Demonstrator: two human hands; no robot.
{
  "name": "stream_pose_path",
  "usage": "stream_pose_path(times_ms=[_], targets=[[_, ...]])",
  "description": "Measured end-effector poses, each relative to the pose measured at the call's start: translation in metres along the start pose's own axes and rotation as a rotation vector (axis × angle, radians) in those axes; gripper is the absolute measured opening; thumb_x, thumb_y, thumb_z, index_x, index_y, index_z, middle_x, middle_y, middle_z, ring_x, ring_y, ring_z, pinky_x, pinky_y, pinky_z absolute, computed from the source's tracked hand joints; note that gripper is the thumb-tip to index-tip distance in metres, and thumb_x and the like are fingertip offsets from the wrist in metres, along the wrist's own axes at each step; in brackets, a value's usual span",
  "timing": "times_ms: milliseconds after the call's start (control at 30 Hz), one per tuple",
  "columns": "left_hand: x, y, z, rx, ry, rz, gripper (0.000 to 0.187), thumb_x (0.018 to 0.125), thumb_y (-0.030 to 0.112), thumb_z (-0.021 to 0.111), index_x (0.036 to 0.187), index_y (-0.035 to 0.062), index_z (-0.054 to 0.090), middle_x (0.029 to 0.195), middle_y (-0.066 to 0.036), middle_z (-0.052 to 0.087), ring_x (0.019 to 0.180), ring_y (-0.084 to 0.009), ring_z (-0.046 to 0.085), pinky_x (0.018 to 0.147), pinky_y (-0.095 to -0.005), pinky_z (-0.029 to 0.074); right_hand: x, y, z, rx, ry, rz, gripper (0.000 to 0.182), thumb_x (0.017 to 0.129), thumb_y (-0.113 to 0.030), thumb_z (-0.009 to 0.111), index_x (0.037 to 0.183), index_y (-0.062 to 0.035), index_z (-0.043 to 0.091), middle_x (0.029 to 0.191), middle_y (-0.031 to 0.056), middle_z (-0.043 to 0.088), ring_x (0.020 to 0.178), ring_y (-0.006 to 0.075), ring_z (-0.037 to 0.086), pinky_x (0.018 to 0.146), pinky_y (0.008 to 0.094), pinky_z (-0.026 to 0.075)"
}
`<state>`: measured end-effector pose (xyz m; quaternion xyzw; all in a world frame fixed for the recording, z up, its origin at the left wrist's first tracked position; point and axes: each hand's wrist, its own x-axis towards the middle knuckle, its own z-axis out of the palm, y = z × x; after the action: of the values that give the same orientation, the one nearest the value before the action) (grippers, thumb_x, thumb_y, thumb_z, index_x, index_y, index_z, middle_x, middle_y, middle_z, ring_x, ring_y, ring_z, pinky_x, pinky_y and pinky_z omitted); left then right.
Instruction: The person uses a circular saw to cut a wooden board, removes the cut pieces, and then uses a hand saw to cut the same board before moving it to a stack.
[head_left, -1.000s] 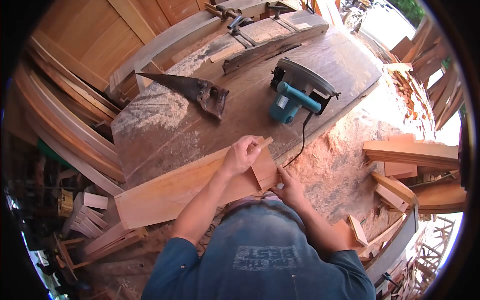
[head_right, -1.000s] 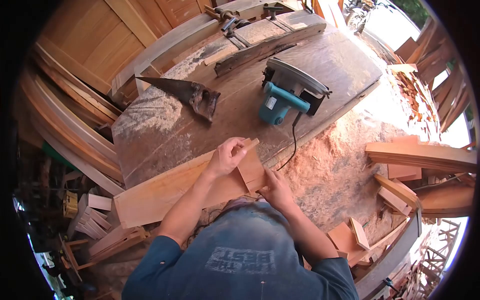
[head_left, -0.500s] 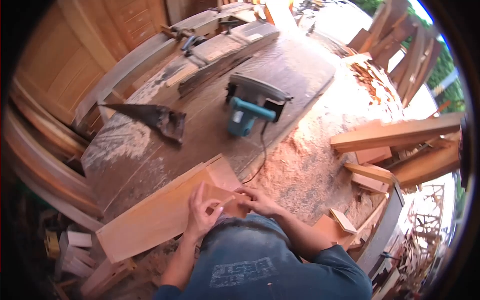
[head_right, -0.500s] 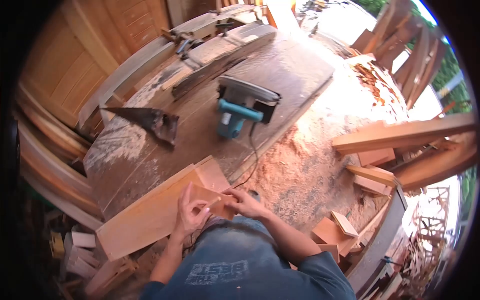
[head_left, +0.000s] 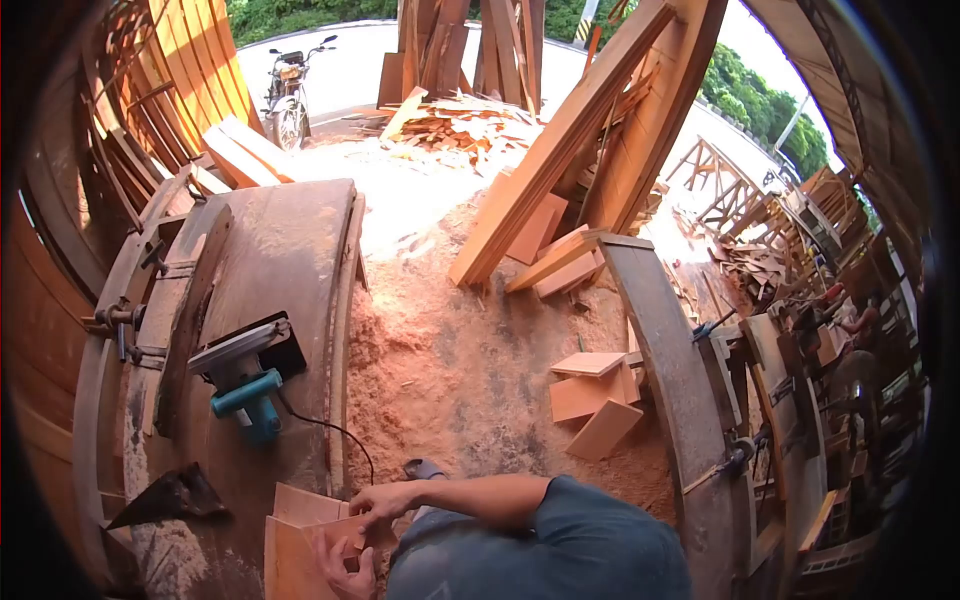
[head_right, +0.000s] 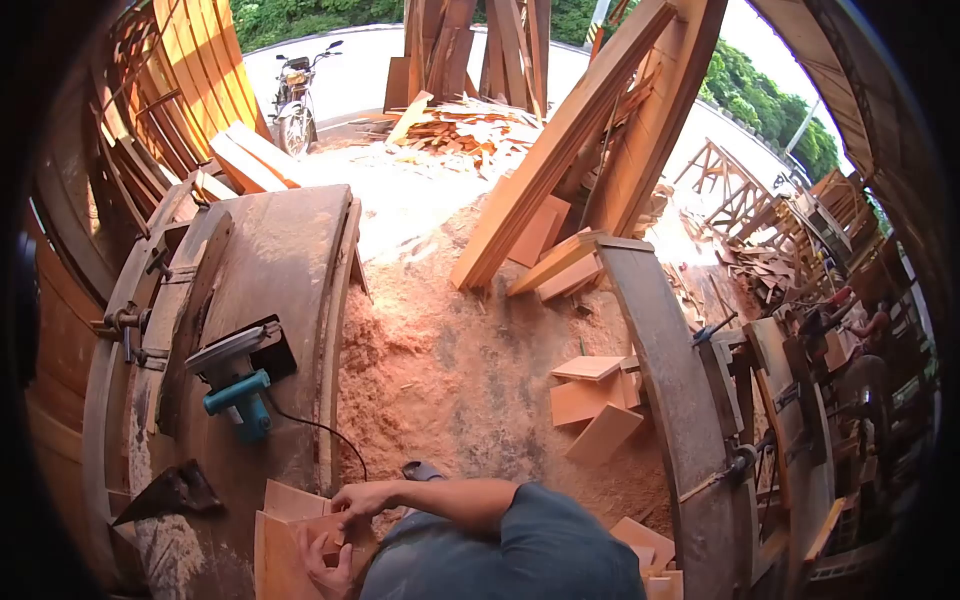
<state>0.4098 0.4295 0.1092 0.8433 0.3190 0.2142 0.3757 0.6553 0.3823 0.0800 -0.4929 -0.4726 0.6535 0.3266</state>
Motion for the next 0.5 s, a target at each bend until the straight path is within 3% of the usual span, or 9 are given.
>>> stream_pose_path(times_ms=[67,200,233,267,300,367,400,467,500], targets=[[0.0,-0.012,0.002,0.117,0.065,0.121,0.055,0.078,0.025,0.078,0.126,0.005,0.061,0.147,-0.024,0.045,0.135,-0.0498,0.041,0.113,-0.0548,0.032,-0.037,0.005,-0.04,0.007,0.112,-0.041,0.055,0.09,-0.039,0.073,0.128,-0.0014,0.061,0.111,0.0078,0.068,0.103,0.0157,0.059,0.09,0.0344,0.049],[-0.005,-0.018,-0.009,0.462,-0.033,0.083,0.073,0.083,0.041,0.074,0.144,0.0097,0.048,0.152,-0.021,0.042,0.139,-0.0427,0.04,0.113,-0.0548,0.032,-0.148,0.055,-0.112,0.409,0.651,0.083,0.054,0.092,-0.037,0.072,0.131,-0.0017,0.06,0.113,0.0059,0.067,0.102,0.0173,0.063,0.087,0.032,0.052],[-0.01,-0.008,-0.012,0.6,-0.088,0.025,0.076,0.083,0.044,0.074,0.146,0.0109,0.047,0.153,-0.021,0.04,0.14,-0.0425,0.039,0.114,-0.0566,0.031,-0.163,0.103,-0.121,0.328,0.941,0.214,0.046,0.092,-0.032,0.071,0.126,-0.003,0.064,0.108,0.0065,0.069,0.097,0.0156,0.065,0.084,0.0316,0.054],[-0.013,-0.004,-0.015,0.737,-0.146,-0.034,0.078,0.082,0.047,0.073,0.147,0.0121,0.047,0.155,-0.021,0.039,0.141,-0.0424,0.038,0.114,-0.0584,0.03,-0.178,0.165,-0.129,-0.028,1.178,0.351,0.051,0.083,-0.036,0.076,0.122,-0.0041,0.067,0.108,0.0178,0.072,0.096,0.0266,0.071,0.081,0.0388,0.057],[-0.015,-0.011,-0.011,0.796,-0.161,-0.053,0.083,0.083,0.052,0.069,0.151,0.0133,0.04,0.157,-0.021,0.035,0.143,-0.0426,0.035,0.115,-0.06,0.028,-0.201,0.129,-0.112,-0.208,1.175,0.722,0.051,0.077,-0.035,0.077,0.117,-0.0045,0.07,0.106,0.0221,0.072,0.097,0.0312,0.072,0.082,0.0391,0.057],[-0.023,-0.037,0.005,0.912,-0.191,-0.099,0.094,0.084,0.061,0.062,0.158,0.0156,0.027,0.162,-0.02,0.027,0.146,-0.0429,0.029,0.115,-0.0632,0.024,-0.224,0.229,-0.081,-0.441,0.938,1.172,0.041,0.071,-0.03,0.077,0.106,-0.0092,0.076,0.11,0.0135,0.074,0.103,0.0296,0.071,0.085,0.0403,0.058],[-0.025,-0.047,0.011,0.886,-0.132,-0.075,0.09,0.086,0.06,0.06,0.158,0.0154,0.028,0.162,-0.02,0.027,0.146,-0.0433,0.029,0.115,-0.0638,0.024,-0.238,0.262,-0.063,-0.347,0.649,1.217,0.049,0.069,-0.036,0.08,0.11,-0.0085,0.075,0.117,0.0163,0.071,0.107,0.0343,0.068,0.089,0.0436,0.056],[-0.027,-0.061,0.019,0.837,-0.006,-0.035,0.084,0.089,0.058,0.057,0.156,0.015,0.031,0.162,-0.02,0.027,0.146,-0.0441,0.029,0.114,-0.065,0.024,-0.243,0.344,-0.026,-0.362,0.205,1.183,0.046,0.073,-0.032,0.08,0.112,-0.0091,0.075,0.112,0.0159,0.072,0.104,0.0281,0.069,0.092,0.0409,0.054],[-0.026,-0.061,0.018,0.836,0.01,-0.006,0.082,0.09,0.057,0.056,0.156,0.0151,0.031,0.162,-0.02,0.026,0.146,-0.0442,0.028,0.114,-0.065,0.024,-0.244,0.328,-0.026,-0.155,0.204,1.141,0.04,0.075,-0.031,0.079,0.107,-0.0073,0.075,0.106,0.0136,0.072,0.099,0.0272,0.068,0.089,0.0401,0.053]])
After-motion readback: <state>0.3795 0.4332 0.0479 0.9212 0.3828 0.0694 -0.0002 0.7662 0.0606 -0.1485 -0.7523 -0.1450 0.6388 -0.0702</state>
